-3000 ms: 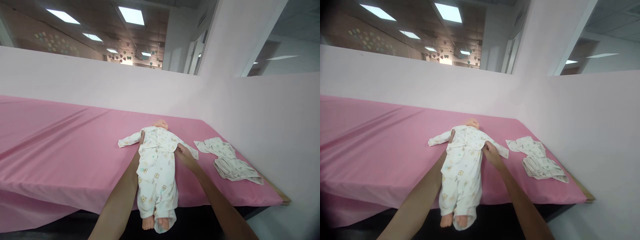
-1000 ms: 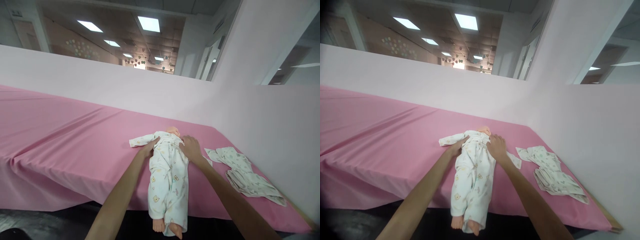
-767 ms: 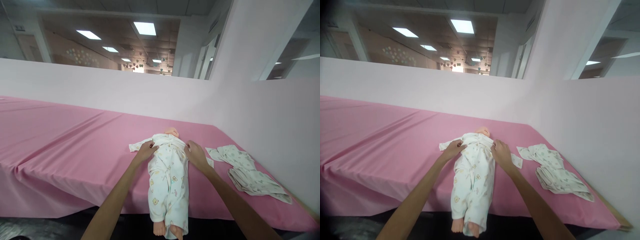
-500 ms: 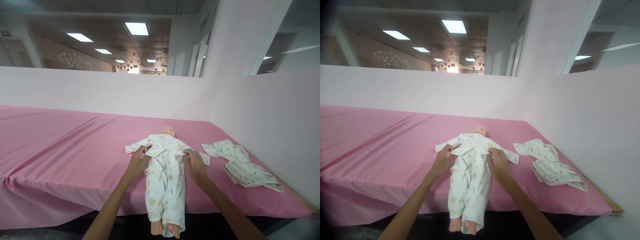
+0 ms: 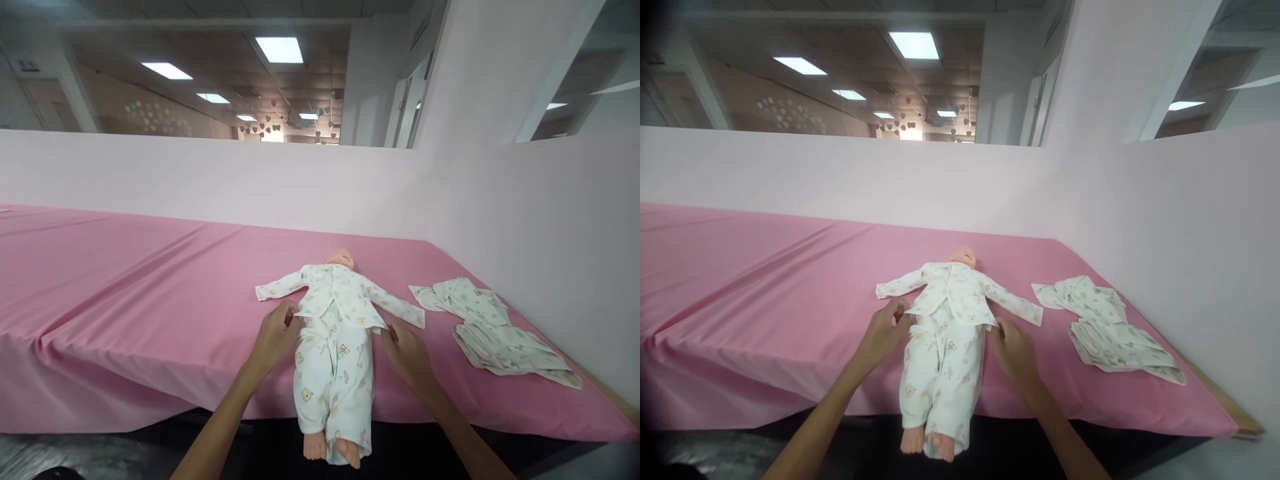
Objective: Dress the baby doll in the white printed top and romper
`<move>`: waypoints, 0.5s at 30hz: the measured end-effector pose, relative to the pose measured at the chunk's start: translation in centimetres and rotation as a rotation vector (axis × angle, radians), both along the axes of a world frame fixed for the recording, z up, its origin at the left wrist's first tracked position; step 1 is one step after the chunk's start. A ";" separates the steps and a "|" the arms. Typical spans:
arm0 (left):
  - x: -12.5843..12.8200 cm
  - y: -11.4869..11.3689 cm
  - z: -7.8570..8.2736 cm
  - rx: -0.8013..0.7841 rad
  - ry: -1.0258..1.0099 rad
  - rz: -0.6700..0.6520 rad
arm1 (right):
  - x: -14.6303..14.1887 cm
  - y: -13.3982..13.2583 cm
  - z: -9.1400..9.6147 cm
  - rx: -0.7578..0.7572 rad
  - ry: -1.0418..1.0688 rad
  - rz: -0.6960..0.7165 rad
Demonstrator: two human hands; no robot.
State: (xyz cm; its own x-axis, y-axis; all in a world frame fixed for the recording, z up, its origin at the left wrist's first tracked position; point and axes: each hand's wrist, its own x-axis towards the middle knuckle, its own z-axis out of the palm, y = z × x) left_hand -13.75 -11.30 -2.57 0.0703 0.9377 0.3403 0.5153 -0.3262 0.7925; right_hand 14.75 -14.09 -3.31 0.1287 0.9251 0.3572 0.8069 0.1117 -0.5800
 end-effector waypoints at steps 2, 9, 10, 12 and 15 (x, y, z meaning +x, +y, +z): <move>0.6 -0.7 0.5 0.060 0.066 -0.051 | -0.7 -0.9 -0.1 0.093 -0.089 0.034; 2.5 1.1 1.1 0.310 0.254 -0.079 | -4.1 1.5 1.2 0.463 -0.333 0.214; 2.6 1.4 1.2 0.319 0.253 -0.089 | -4.6 1.7 1.6 0.452 -0.297 0.213; 2.9 1.4 1.4 0.337 0.265 -0.129 | -5.5 1.8 2.3 0.409 -0.217 0.201; 3.1 0.8 1.6 0.345 0.387 -0.236 | -6.3 1.2 2.7 0.309 -0.261 0.333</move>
State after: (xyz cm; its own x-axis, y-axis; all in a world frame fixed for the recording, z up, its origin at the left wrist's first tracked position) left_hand -10.63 -10.47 -0.94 0.4453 0.7206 0.5314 0.6287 -0.6742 0.3874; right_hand 8.49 -12.89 -0.60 -0.2839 0.7471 0.6010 0.8120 0.5207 -0.2637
